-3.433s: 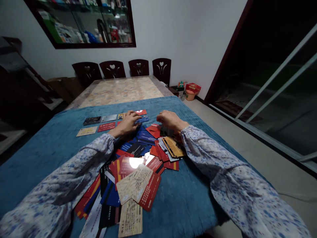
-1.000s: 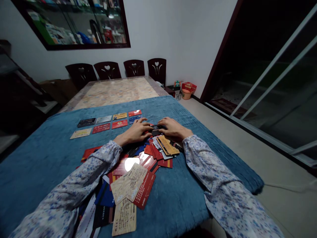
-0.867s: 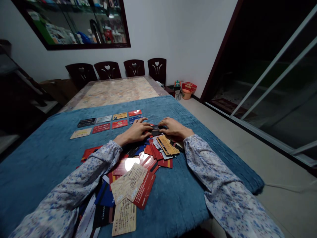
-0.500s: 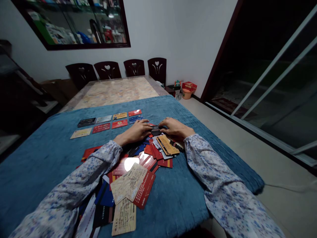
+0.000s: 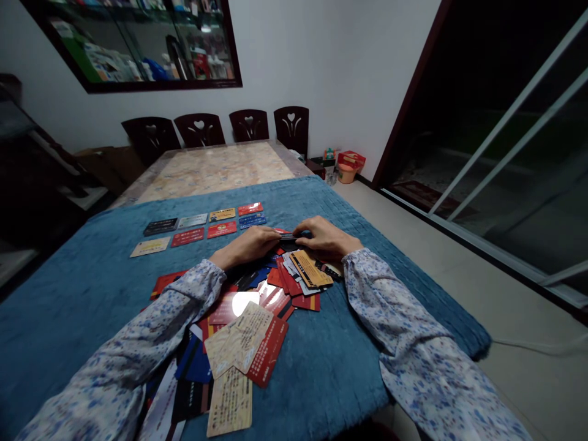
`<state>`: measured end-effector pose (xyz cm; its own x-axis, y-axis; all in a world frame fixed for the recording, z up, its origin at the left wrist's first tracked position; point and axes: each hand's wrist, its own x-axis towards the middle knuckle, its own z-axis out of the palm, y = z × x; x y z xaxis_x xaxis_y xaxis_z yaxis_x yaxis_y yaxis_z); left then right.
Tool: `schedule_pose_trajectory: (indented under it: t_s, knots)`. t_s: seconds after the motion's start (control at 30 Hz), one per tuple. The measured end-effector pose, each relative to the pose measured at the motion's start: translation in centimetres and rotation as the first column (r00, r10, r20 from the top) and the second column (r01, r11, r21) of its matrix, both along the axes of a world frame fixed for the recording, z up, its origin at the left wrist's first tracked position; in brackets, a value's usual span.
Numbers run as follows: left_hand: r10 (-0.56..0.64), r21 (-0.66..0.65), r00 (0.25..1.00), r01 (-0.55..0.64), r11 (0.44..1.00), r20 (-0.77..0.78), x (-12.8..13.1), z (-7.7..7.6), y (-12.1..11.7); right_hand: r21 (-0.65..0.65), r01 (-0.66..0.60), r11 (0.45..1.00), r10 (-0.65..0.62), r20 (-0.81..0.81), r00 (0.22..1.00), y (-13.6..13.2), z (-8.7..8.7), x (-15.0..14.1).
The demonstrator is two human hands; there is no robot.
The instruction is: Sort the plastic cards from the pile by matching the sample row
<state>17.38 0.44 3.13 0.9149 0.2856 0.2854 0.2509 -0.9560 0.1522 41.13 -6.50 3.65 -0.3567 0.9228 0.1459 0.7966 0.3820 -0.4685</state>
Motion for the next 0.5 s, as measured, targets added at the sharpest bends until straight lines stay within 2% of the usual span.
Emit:
schedule_pose_trajectory:
  t_s: [0.23, 0.5]
  knots:
    - [-0.004, 0.025, 1.000, 0.003, 1.000, 0.016, -0.1, -0.1, 0.2, 0.121, -0.051, 0.991, 0.056, -0.042, 0.998, 0.2, -0.8, 0.2]
    - [0.038, 0.011, 0.994, -0.039, 0.999, 0.102, -0.3, -0.4, 0.6, 0.240, -0.033, 0.970, 0.051, -0.070, 0.996, 0.5, -1.4, 0.3]
